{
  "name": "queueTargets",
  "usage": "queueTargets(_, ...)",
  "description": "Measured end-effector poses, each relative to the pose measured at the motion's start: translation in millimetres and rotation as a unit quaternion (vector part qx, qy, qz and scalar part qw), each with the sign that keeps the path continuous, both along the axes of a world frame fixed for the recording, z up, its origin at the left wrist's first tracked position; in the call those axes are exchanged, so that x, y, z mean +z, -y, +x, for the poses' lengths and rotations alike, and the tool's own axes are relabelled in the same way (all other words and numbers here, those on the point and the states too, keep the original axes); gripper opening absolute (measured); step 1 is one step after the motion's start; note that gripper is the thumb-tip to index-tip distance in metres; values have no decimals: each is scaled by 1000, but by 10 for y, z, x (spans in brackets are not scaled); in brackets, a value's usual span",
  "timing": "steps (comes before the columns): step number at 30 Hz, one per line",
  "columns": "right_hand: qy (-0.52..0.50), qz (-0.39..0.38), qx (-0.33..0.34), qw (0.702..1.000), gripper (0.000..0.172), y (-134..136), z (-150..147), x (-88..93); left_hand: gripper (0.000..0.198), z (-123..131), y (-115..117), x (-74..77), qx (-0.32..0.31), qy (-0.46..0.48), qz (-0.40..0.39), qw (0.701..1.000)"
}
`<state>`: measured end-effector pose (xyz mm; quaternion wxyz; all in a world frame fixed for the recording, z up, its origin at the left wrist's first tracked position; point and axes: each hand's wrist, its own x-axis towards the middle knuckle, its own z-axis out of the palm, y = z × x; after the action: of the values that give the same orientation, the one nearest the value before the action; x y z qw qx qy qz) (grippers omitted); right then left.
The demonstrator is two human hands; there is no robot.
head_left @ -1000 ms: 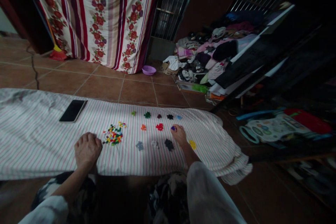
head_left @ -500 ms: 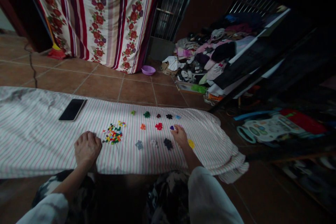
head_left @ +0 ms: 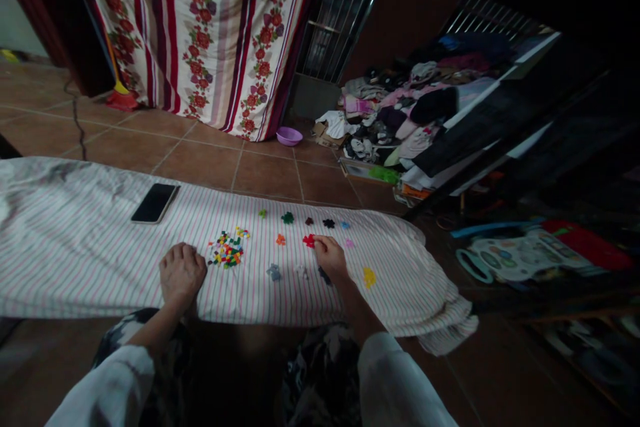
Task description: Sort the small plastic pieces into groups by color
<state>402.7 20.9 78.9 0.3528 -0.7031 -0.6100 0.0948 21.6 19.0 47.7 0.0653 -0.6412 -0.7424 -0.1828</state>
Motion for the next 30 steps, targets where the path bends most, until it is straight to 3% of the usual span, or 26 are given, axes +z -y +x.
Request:
queueTargets(5,-3,0,142,990,27,-177,-628,58,32,-17,-17,-41,-7,9,4,1000)
queueTargets(12,33,-35,265,963,30,-365,-1394,-145,29,-13,-14,5,-12,18,8,1000)
queueTargets(20,131,-114,248,953,31,-520,-1864,-140,27,-7,-21,3,-23,22,15,999)
queueTargets(30,144,-138,218,955,30,-664,-2018,-153,25,-9,-25,9,-28,22,16,999)
